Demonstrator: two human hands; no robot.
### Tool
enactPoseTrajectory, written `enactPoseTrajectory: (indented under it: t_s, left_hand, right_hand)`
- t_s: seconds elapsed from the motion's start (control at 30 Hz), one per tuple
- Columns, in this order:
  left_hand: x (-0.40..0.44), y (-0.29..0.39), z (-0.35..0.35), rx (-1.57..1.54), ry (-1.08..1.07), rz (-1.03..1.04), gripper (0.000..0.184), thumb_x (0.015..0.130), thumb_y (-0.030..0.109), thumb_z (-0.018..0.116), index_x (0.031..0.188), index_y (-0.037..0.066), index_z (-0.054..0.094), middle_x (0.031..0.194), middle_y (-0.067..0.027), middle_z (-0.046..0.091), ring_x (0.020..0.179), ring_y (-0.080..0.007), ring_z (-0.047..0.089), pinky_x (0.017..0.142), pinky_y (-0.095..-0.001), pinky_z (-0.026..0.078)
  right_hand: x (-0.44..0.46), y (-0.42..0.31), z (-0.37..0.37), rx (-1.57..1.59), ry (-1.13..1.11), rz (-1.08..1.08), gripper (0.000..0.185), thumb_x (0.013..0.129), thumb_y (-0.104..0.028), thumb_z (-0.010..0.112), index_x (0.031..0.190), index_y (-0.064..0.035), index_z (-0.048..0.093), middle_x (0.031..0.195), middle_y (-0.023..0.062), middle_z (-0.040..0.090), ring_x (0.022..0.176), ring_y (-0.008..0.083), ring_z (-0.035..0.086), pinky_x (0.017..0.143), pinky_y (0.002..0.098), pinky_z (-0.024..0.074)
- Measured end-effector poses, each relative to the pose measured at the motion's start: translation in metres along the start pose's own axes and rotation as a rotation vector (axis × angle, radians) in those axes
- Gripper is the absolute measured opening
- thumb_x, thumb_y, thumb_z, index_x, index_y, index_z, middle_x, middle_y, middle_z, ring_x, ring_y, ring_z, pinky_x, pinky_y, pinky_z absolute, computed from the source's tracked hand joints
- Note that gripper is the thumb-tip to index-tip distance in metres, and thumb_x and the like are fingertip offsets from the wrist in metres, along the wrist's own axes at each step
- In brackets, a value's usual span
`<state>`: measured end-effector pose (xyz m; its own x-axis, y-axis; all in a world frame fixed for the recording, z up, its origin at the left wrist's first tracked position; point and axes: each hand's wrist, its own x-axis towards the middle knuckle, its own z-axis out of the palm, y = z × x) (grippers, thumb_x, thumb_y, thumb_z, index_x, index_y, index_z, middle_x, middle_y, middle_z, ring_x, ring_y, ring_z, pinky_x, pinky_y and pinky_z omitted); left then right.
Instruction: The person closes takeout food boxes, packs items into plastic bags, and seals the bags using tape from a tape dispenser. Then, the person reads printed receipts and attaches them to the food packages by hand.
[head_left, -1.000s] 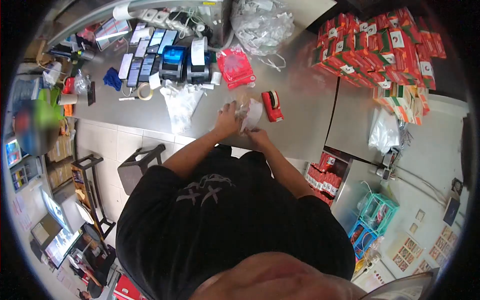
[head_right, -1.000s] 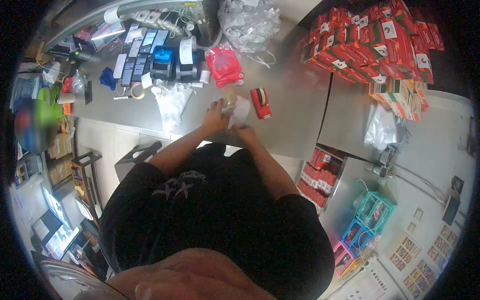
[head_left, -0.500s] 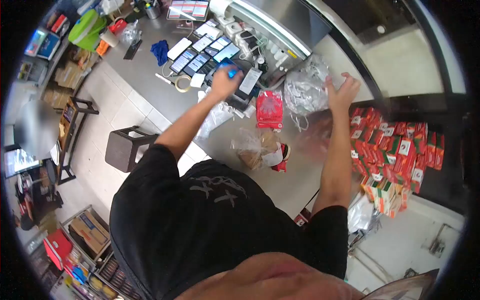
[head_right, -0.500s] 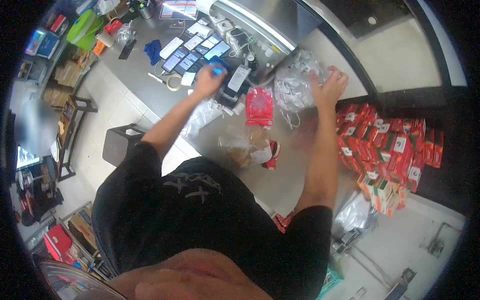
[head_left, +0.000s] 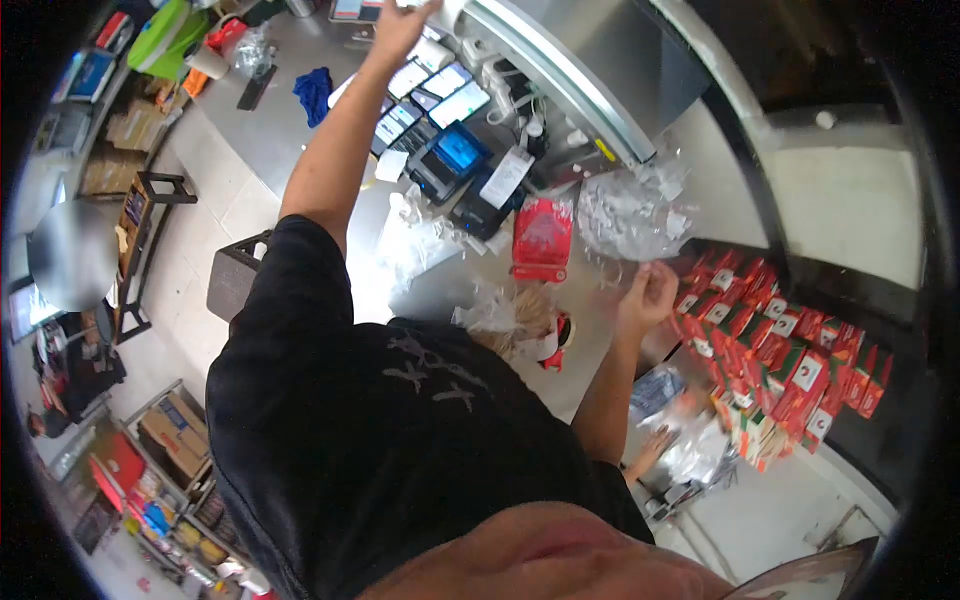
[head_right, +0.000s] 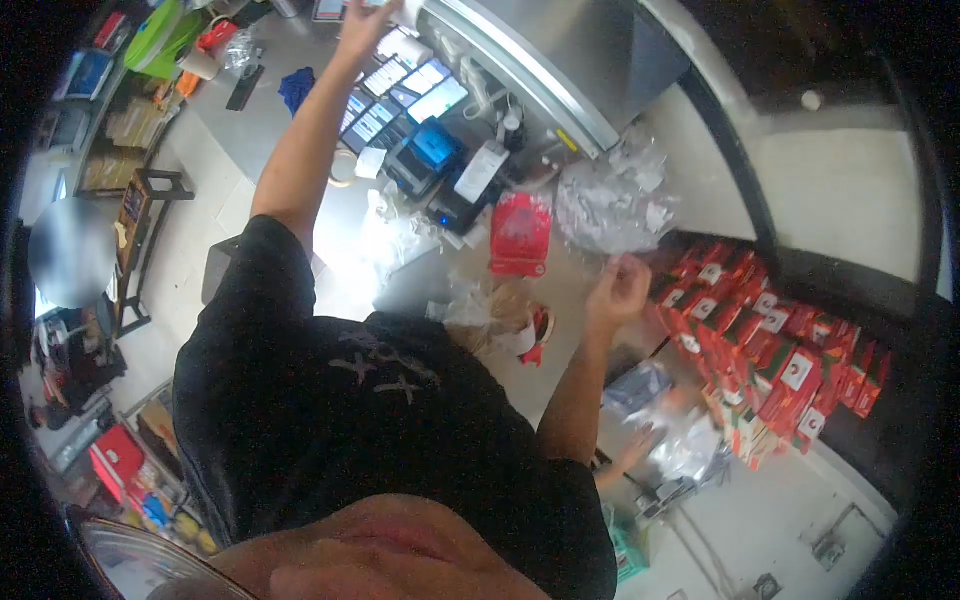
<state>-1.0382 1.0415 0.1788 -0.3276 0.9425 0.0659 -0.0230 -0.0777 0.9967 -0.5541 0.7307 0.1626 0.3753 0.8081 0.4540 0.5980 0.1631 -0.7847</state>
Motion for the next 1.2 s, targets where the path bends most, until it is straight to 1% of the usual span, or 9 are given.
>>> enactPoseTrajectory:
  t_s: [0.13, 0.2, 0.27, 0.53, 0.7, 0.87, 0.97, 1.07, 1.2]
  left_hand:
    - [-0.024, -0.004, 0.022, -0.389, 0.069, 0.144, 0.049, 0.091, 0.018, 0.076, 0.132, 0.002, 0.054, 0.107, -0.0129, 0.068, 0.094, -0.0189, 0.064, 0.063, -0.0305, 0.051]
    - [-0.039, -0.041, 0.008, 0.132, 0.204, 0.340, 0.062, 0.098, 0.036, 0.066, 0.138, -0.007, 0.044, 0.124, -0.0181, 0.060, 0.111, -0.0238, 0.058, 0.099, -0.0340, 0.044]
    - [-0.089, -0.070, 0.022, 0.475, 0.323, 0.313, 0.041, 0.092, 0.030, 0.071, 0.114, -0.002, 0.059, 0.102, -0.0177, 0.066, 0.095, -0.0283, 0.063, 0.088, -0.0387, 0.050]
    - [-0.227, -0.115, 0.100, 1.499, -1.243, 0.841, 0.073, 0.081, 0.035, 0.074, 0.147, 0.019, 0.048, 0.148, -0.0068, 0.051, 0.140, -0.0309, 0.035, 0.109, -0.0659, 0.029]
    - [-0.228, -0.115, 0.120, 1.729, -1.398, 1.202, 0.015, 0.082, 0.029, 0.069, 0.081, 0.022, 0.081, 0.090, 0.0031, 0.075, 0.114, -0.0238, 0.057, 0.097, -0.0495, 0.033]
    - [-0.286, -0.142, 0.037, 1.542, -1.667, 1.531, 0.013, 0.077, 0.026, 0.068, 0.071, 0.018, 0.077, 0.080, -0.0018, 0.073, 0.092, -0.0261, 0.064, 0.094, -0.0517, 0.040]
    - [-0.306, -0.100, -0.001, 1.382, -2.154, 0.906, 0.005, 0.068, 0.016, 0.067, 0.071, 0.015, 0.072, 0.075, -0.0058, 0.071, 0.077, -0.0247, 0.068, 0.092, -0.0477, 0.041]
    - [-0.307, -0.013, 0.005, 0.790, -1.766, 0.305, 0.017, 0.079, 0.022, 0.071, 0.084, 0.006, 0.072, 0.074, -0.0151, 0.068, 0.076, -0.0318, 0.068, 0.067, -0.0451, 0.050]
    - [-0.311, 0.072, 0.015, 0.527, -1.518, 0.459, 0.032, 0.089, 0.030, 0.074, 0.078, 0.001, 0.067, 0.065, -0.0156, 0.060, 0.064, -0.0276, 0.063, 0.060, -0.0407, 0.047]
  right_hand:
    - [-0.074, 0.009, -0.035, -0.254, -0.136, -0.004, 0.007, 0.091, -0.002, 0.069, 0.096, 0.0017, 0.067, 0.087, 0.0114, 0.065, 0.075, 0.0181, 0.064, 0.068, 0.0291, 0.0516]
    - [-0.116, 0.017, -0.051, -0.259, -0.207, 0.156, 0.005, 0.090, -0.003, 0.070, 0.093, 0.0010, 0.068, 0.083, 0.0105, 0.065, 0.073, 0.0177, 0.065, 0.067, 0.0296, 0.0517]
    - [-0.149, 0.018, -0.062, -0.237, -0.291, 0.335, 0.006, 0.089, -0.003, 0.071, 0.094, 0.0002, 0.068, 0.080, 0.0087, 0.065, 0.073, 0.0167, 0.065, 0.067, 0.0297, 0.0519]
    - [-0.154, -0.018, 0.029, -0.263, -0.867, -0.008, 0.026, 0.086, -0.018, 0.073, 0.105, -0.0019, 0.069, 0.107, 0.0172, 0.069, 0.104, 0.0327, 0.066, 0.092, 0.0464, 0.0515]
    - [-0.162, -0.010, 0.172, -0.464, -1.054, -0.261, 0.064, 0.089, -0.033, 0.068, 0.140, 0.0004, 0.051, 0.150, 0.0247, 0.044, 0.141, 0.0405, 0.041, 0.117, 0.0466, 0.0337]
    - [-0.212, 0.050, 0.239, -0.645, -1.016, -0.232, 0.076, 0.083, -0.036, 0.074, 0.144, 0.0008, 0.047, 0.155, 0.0254, 0.038, 0.143, 0.0435, 0.037, 0.118, 0.0482, 0.0323]
    - [-0.172, -0.003, 0.185, -0.305, -1.137, -0.178, 0.071, 0.080, -0.032, 0.079, 0.138, -0.0009, 0.054, 0.153, 0.0238, 0.042, 0.140, 0.0419, 0.041, 0.116, 0.0470, 0.0349]
    - [-0.138, -0.052, 0.118, 0.184, -1.075, -0.145, 0.056, 0.078, -0.025, 0.083, 0.126, -0.0025, 0.065, 0.146, 0.0217, 0.051, 0.134, 0.0380, 0.050, 0.111, 0.0455, 0.0402]
    - [-0.132, -0.094, 0.031, 0.421, -0.885, 0.144, 0.019, 0.091, -0.017, 0.074, 0.105, -0.0041, 0.073, 0.095, 0.0068, 0.074, 0.089, 0.0168, 0.067, 0.080, 0.0320, 0.0519]
